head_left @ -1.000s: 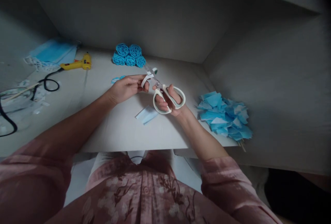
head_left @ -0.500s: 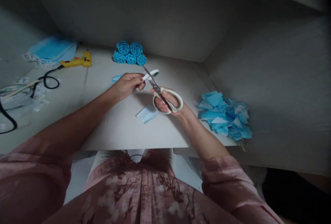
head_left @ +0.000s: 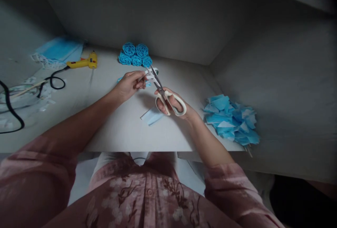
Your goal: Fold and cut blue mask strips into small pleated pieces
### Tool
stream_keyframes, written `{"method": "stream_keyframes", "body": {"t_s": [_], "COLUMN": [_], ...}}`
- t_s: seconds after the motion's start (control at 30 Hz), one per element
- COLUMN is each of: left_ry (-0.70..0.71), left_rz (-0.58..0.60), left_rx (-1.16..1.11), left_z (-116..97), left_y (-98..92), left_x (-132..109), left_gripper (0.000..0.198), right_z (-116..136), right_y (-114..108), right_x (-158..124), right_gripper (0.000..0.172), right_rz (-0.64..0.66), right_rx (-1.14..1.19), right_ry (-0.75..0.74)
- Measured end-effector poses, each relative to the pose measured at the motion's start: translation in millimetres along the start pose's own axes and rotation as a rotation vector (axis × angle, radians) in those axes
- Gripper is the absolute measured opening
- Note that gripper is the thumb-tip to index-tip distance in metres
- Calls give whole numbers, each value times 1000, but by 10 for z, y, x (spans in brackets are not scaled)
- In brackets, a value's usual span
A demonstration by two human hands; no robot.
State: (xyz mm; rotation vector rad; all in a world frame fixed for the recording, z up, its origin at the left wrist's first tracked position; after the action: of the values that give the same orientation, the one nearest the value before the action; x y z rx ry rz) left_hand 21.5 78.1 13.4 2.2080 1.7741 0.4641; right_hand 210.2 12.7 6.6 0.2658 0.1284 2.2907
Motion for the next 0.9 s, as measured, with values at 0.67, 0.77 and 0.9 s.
{"method": "stream_keyframes", "body": {"t_s": [0.67, 0.77, 0.9], "left_ry": [-178, -189, -177], "left_rz": [65, 87, 126], "left_rx": [-18, -22, -31], "left_z": [81, 95, 94], "left_y": [35, 65, 96], "left_x": [21, -4, -23], "left_gripper": [64, 62, 60], "right_z": [-163, -171, -166], "right_y": [-11, -13, -2], "right_x": [10, 27, 34], "right_gripper": [71, 72, 74], "right_rz": [119, 111, 107], "right_rx": [172, 170, 186], "right_ry": [98, 86, 80]}}
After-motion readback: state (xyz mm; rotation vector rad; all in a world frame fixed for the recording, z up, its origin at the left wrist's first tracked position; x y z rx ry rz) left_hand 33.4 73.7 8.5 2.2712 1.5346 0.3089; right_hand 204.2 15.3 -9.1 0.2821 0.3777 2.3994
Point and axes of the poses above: each hand's wrist, its own x-axis towards the middle knuckle, its own y-axis out of the palm, z = x × y, the point moved 4 cm from there along x, towards the middle knuckle, and after that the axes turned 2 degrees about -z, right-handed, at the moved point
